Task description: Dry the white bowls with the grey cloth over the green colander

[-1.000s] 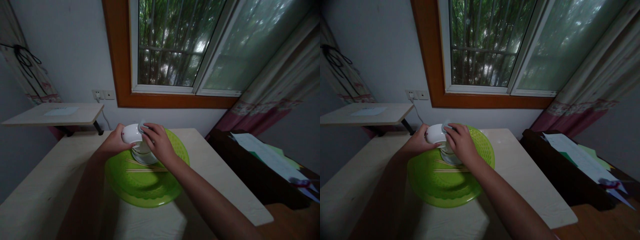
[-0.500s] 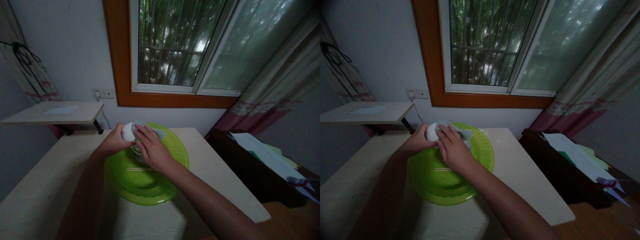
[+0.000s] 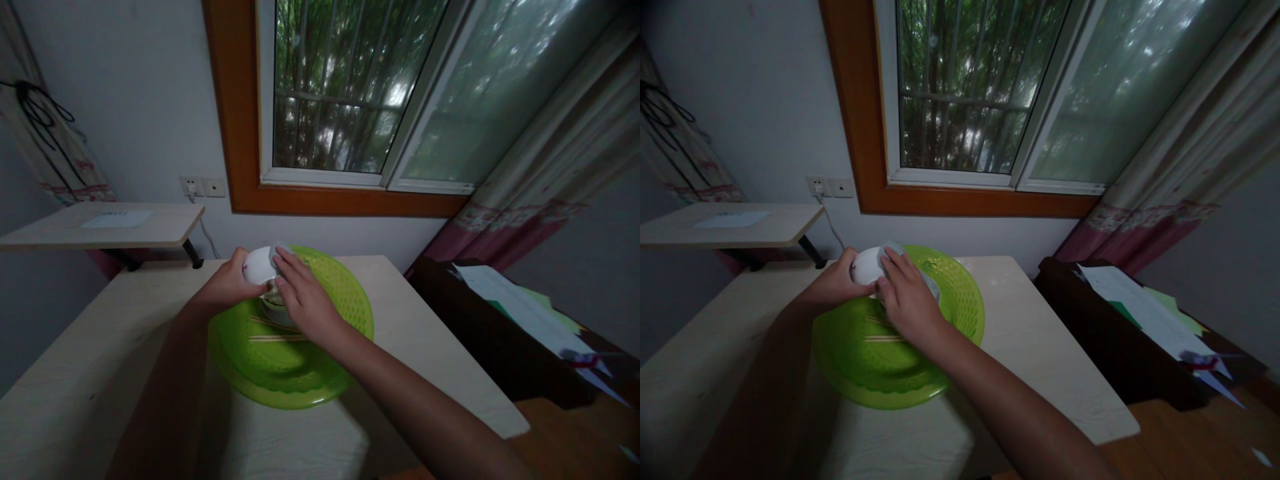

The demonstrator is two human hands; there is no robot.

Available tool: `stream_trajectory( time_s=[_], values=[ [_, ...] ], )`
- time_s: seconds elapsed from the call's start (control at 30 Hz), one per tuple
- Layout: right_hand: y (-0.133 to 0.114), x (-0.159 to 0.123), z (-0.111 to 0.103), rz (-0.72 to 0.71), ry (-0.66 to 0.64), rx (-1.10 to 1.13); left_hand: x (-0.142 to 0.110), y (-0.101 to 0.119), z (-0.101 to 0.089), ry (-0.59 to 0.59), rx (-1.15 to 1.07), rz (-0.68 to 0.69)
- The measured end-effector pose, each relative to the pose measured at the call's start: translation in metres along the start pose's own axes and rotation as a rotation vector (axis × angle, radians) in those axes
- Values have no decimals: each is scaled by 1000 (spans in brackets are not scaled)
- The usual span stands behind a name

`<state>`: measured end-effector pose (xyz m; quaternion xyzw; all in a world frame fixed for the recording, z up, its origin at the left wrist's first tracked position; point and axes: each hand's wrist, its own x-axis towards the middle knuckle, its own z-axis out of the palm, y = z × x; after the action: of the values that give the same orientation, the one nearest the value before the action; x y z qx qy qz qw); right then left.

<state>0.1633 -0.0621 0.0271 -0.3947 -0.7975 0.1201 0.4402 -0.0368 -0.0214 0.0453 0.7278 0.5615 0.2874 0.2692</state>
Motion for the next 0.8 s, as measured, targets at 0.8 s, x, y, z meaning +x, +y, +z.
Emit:
stream_trajectory(
  time_s=[0.8],
  values=[
    [-12, -2, 7, -15, -53, 22, -2, 4, -1, -7, -18, -7]
  ],
)
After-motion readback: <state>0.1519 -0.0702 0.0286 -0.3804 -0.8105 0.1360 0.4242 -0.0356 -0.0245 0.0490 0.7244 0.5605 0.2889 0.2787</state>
